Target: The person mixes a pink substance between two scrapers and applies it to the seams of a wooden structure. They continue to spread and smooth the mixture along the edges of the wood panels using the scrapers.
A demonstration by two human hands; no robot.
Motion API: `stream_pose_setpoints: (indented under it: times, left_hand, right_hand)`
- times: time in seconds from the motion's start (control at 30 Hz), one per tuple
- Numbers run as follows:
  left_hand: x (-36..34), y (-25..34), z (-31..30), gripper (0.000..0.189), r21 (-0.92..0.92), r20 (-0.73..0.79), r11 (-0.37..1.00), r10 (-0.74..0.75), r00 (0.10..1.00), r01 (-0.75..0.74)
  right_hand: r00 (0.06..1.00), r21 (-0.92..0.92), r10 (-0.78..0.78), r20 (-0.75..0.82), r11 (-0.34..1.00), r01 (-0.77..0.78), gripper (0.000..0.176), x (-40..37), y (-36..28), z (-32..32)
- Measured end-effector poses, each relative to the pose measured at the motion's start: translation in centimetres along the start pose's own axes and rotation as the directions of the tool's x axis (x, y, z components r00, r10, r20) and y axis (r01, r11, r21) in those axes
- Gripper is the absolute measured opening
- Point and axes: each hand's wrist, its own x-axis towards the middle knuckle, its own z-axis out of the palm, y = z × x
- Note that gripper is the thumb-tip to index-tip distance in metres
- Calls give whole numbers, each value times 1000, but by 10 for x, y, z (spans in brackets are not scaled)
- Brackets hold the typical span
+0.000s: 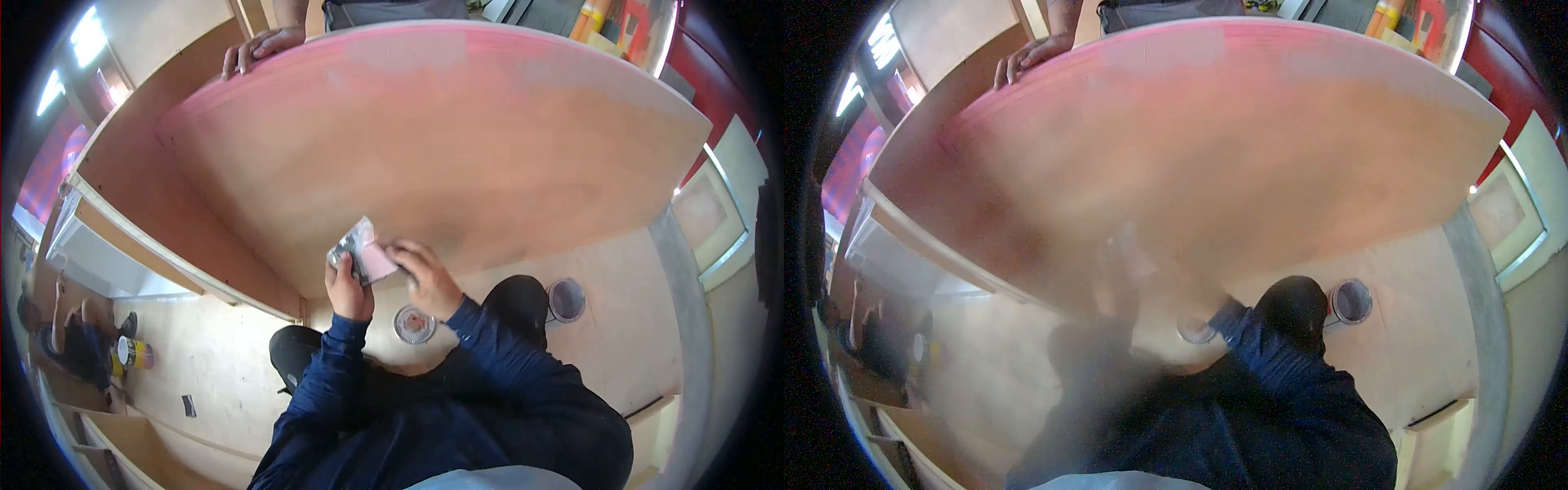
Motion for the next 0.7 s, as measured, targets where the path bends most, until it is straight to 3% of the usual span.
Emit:
stream_pose_setpoints:
  times: [0.03, 0.07, 0.1, 0.17, 0.2, 0.23, 0.3, 0.37, 0.43, 0.47, 0.5, 0.57, 0.63, 0.67, 0.7]
  left_hand:
    - [2, 2, 2, 20, 6, -24, 1000, -7, 1000, 8]
    - [4, 6, 5, 18, 33, 50, 998, 58, 997, -60]
    - [7, 13, 10, 17, 56, 128, 990, 124, 984, -133]
    - [1, 26, 35, 13, 326, 71, 884, 331, 941, -335]
    - [-5, 33, 52, 12, 393, 77, 840, 377, 923, -375]
    - [-12, 38, 61, 13, 465, 30, 833, 326, 945, -302]
    - [-5, 23, 65, 14, 377, 94, 818, 432, 897, -434]
    - [-8, 16, 71, 15, 410, 121, 795, 439, 890, -447]
    - [-11, 11, 73, 16, 484, 172, 730, 460, 871, -482]
    - [-18, 14, 77, 16, 512, 136, 765, 377, 916, -390]
    - [-18, 10, 74, 16, 510, 144, 764, 376, 915, -394]
    - [-8, -5, 65, 18, 441, 224, 685, 541, 810, -580]
    - [2, 7, 52, 20, 313, 156, 812, 467, 870, -492]
    - [19, 13, 37, 22, 471, 153, 665, 586, 796, -580]
    - [29, 22, 15, 25, 479, 124, 640, 628, 768, -601]
  right_hand:
    - [995, -200, 99, -15, 975, -100, 56, -4, 4, -7]
    - [991, -186, 93, 100, 980, -73, 55, -12, 28, -17]
    - [978, -220, 175, 115, 964, -147, 56, -13, 22, -28]
    - [961, -108, 259, 102, 963, -248, 58, -11, 26, -37]
    - [992, -237, 128, -12, 963, -127, 58, -2, 9, -47]
    - [993, -370, -13, -113, 929, -30, 58, 1, -6, -52]
    - [994, -393, -23, -105, 920, -20, 58, 8, -16, -55]
    - [993, -426, -46, -110, 905, -5, 58, 20, -36, -57]
    - [989, -341, -122, -79, 936, 89, 57, 36, -60, -54]
    - [991, -346, -96, -88, 936, 60, 56, 35, -62, -50]
    - [990, -348, -98, -96, 935, 59, 56, 32, -59, -44]
    - [990, -454, -127, -54, 887, 89, 56, 22, -41, -28]
    - [988, -506, -152, -29, 854, 116, 58, 17, -28, -27]
    - [984, -530, -113, 136, 831, 169, 59, 14, -18, -30]
    - [953, -543, -62, 296, 810, 222, 60, 12, -5, -33]
